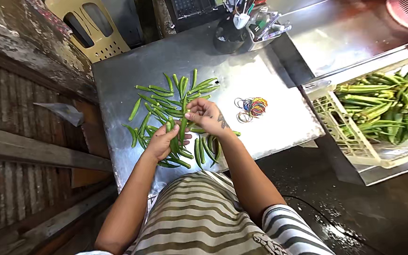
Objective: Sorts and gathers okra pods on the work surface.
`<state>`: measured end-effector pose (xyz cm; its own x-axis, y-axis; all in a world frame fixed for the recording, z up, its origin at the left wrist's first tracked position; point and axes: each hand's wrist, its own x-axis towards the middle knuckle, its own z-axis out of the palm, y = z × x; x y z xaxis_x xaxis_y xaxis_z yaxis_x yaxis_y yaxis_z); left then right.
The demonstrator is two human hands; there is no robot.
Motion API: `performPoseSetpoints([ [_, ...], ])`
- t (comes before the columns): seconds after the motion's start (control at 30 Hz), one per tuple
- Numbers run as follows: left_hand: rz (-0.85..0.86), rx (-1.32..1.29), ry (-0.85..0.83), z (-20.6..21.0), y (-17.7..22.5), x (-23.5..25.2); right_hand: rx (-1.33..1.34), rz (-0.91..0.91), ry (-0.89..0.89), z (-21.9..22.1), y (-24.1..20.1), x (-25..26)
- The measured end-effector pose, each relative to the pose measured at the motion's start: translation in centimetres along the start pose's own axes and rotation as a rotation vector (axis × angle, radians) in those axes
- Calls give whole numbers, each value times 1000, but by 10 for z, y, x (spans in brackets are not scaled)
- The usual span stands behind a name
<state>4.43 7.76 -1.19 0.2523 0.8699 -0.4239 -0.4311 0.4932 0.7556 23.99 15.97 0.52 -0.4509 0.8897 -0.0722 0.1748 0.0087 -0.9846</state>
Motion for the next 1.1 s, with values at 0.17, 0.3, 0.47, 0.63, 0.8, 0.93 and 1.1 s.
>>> performPoseSetpoints([
  [0.17,-53,-65,-10,-11,-1,6,45,48,-9,-18,3,0],
  [0.3,-100,-84,-130,-3,-10,10,-29,37,-71,9,8,-6],
  [0.47,-129,-38,-173,-7,-20,12,-25,-39,106,-4,35,-1],
  [0.63,17,-115,1,-24,-15,0,-233,51,338,-82,57,-35],
  [0.8,67,-345,173,-35,-21,-4,-703,176,274,-90,72,-85],
  [0.93,138,-363,164,-20,-21,-2,-733,263,218,-62,86,-92],
  [1.1,101,-349,120,-9,-23,-6,-830,250,300,-45,94,-66],
])
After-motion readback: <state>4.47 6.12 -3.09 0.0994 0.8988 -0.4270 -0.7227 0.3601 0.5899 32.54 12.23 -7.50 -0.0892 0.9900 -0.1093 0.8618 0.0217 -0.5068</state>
